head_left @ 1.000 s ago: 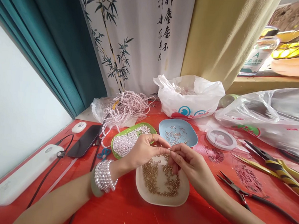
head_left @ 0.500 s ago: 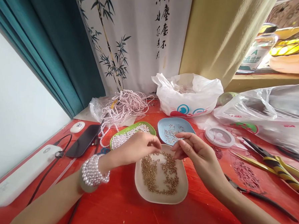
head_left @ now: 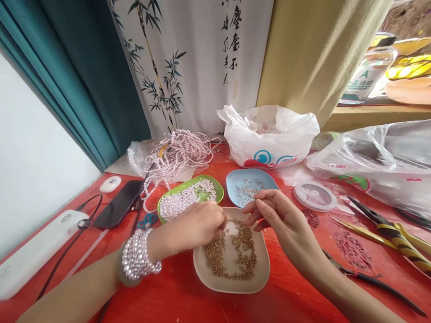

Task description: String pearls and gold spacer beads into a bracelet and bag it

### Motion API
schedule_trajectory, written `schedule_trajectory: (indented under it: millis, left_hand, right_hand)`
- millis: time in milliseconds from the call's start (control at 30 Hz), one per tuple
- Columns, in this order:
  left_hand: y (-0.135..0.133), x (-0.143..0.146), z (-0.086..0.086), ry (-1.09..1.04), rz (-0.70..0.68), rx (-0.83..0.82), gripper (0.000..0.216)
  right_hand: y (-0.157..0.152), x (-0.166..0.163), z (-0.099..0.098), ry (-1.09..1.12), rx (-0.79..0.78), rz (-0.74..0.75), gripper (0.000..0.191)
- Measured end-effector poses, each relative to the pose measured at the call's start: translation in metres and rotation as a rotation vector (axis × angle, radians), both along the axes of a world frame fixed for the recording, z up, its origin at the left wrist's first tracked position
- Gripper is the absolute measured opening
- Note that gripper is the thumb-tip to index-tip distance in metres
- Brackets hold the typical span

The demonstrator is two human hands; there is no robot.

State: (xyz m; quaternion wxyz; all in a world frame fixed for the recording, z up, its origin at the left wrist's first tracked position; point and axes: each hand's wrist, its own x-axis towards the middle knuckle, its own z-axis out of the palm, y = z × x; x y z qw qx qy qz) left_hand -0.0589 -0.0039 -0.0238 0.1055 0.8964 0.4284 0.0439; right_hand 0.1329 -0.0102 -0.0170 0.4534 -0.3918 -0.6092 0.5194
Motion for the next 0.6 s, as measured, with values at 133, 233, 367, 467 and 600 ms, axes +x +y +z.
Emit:
schedule_trajectory:
  millis: [133,233,367,467,600]
  left_hand:
    - [0.001,0.004,-0.001,-0.117,0.082,-0.025,0.009]
    - [0.006,0.008,0.000,-0.480,0.221,-0.296,0.008]
    - [0.010,0.013,0.002,-1.002,0.358,-0.734,0.008]
    - [0.009,0.016,0.004,-1.177,0.413,-0.892,0.013]
    - [0.007,0.016,0.005,-1.257,0.433,-0.993,0.017]
  right_hand:
    - [-0.002,-0.003,-0.002,0.038,-0.098,0.092,0.009]
    - [-0.003,-0.005,-0.006,0.038,-0.141,0.122,0.006]
    - [-0.006,-0.005,-0.010,0.024,-0.106,0.083,0.004]
    - [-0.009,-0.004,-0.010,0.031,-0.053,0.050,0.005]
    - [-0.013,-0.003,-0.008,0.023,-0.001,0.023,0.010]
